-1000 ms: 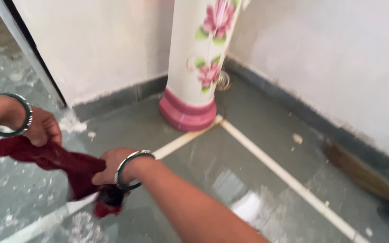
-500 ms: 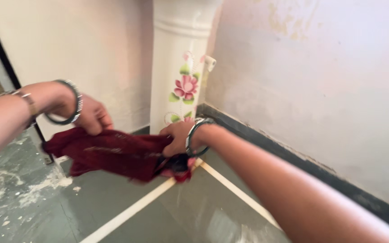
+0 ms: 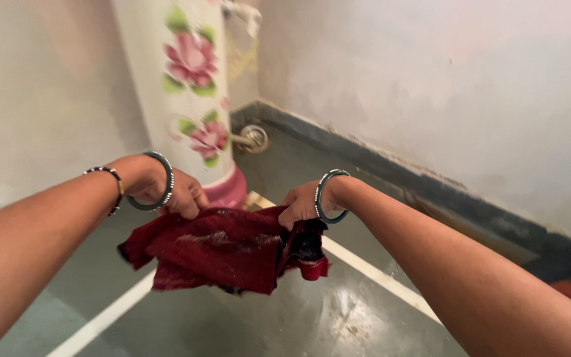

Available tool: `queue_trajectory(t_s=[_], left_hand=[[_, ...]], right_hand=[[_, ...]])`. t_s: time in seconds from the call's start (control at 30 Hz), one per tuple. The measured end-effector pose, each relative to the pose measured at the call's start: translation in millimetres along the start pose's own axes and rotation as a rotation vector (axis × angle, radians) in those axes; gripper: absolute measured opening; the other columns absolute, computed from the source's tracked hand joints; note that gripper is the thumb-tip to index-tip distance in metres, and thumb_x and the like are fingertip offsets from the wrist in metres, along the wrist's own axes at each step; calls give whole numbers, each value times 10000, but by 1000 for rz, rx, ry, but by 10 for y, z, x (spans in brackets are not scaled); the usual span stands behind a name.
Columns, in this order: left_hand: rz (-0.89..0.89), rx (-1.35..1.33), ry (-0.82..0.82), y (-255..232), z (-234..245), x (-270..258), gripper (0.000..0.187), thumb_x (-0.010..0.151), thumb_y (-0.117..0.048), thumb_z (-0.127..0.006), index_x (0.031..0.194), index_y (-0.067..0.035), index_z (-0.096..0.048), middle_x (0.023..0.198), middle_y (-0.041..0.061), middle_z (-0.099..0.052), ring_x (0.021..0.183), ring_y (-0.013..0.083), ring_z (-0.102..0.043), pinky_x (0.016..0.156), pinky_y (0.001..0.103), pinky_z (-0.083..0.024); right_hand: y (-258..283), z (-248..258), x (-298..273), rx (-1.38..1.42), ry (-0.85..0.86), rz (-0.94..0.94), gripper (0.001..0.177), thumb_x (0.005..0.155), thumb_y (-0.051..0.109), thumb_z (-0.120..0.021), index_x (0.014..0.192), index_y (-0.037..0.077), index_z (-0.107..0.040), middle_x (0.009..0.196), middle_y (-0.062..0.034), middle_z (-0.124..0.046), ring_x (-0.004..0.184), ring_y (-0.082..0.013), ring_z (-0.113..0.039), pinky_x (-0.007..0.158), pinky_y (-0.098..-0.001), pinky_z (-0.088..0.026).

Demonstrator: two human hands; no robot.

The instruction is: The person wipes the floor around a pink pedestal sink with a maroon cloth, then rinses the cloth under running water in the sink. After wringing it out, the person wipes the tiled wall above the sink and the sink basin itself.

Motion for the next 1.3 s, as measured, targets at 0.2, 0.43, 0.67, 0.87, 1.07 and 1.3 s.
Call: queue_trajectory(t_s=[0.2, 0.43, 0.67, 0.87, 1.07, 1.3], left_hand=[[-17, 438, -457, -181, 371, 1214, 486, 768, -124, -765, 1250, -180, -757, 1218, 43, -736, 1109, 202, -715, 984, 328, -541], [-100, 500, -197, -474, -348, 2106, 678, 710, -269, -850, 1350, -265, -628, 1292, 31, -668, 1207, 236, -644, 1034, 379, -526], [-78, 728, -259, -575, -662, 2174, 885, 683, -288, -941, 1404, -306, -429, 1441, 67, -384, 1342, 345, -457, 1140, 422, -443], [-13, 650, -209, -443, -575, 2308, 882, 673, 27, -870, 1354, -356, -459, 1413, -8, -396, 1335, 322, -468, 1142, 400, -457], [94, 582, -245, -407, -542, 2351, 771, 737, 79, -822, 1312, -337, -522, 1440, -37, -408, 1373, 318, -454, 1113, 410, -496], [116, 529, -359, -184, -826, 2332, 468, 969, -104, -590, 1357, -351, -502, 1465, -15, -416, 1332, 311, -516, 1072, 533, -470]], right_hand=[[-1124, 134, 539, -216, -269, -111, 556, 792, 256, -712, 1338, 187, -637, 1246, -52, -713, 1132, -242, -675, 981, -380, -534], [-1458, -274, 1163, -282, -123, -133, 631, 727, 328, -813, 1337, 241, -677, 1231, -70, -725, 1164, -272, -672, 1000, -391, -535], [-1349, -466, 1557, -391, -253, -141, 1026, 582, 517, -949, 1423, 135, -502, 1403, -172, -535, 1290, -350, -547, 1024, -425, -513], [-1403, -423, 1667, -319, -303, -206, 962, 595, 448, -920, 1427, 196, -508, 1406, -183, -521, 1275, -348, -565, 997, -414, -539], [-1380, -414, 1682, -344, -317, -274, 932, 651, 457, -909, 1423, 166, -477, 1403, -204, -504, 1260, -357, -567, 985, -410, -537], [-1342, -821, 1678, -279, -461, -271, 711, 758, 277, -819, 1386, 115, -525, 1314, -236, -571, 1145, -341, -647, 932, -392, -562]])
Point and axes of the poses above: each hand's wrist, its own x-axis towards the middle knuckle, its own z-axis out of the back of the hand, y = z × x, the point moved 10 cm from there along x, towards the middle knuckle
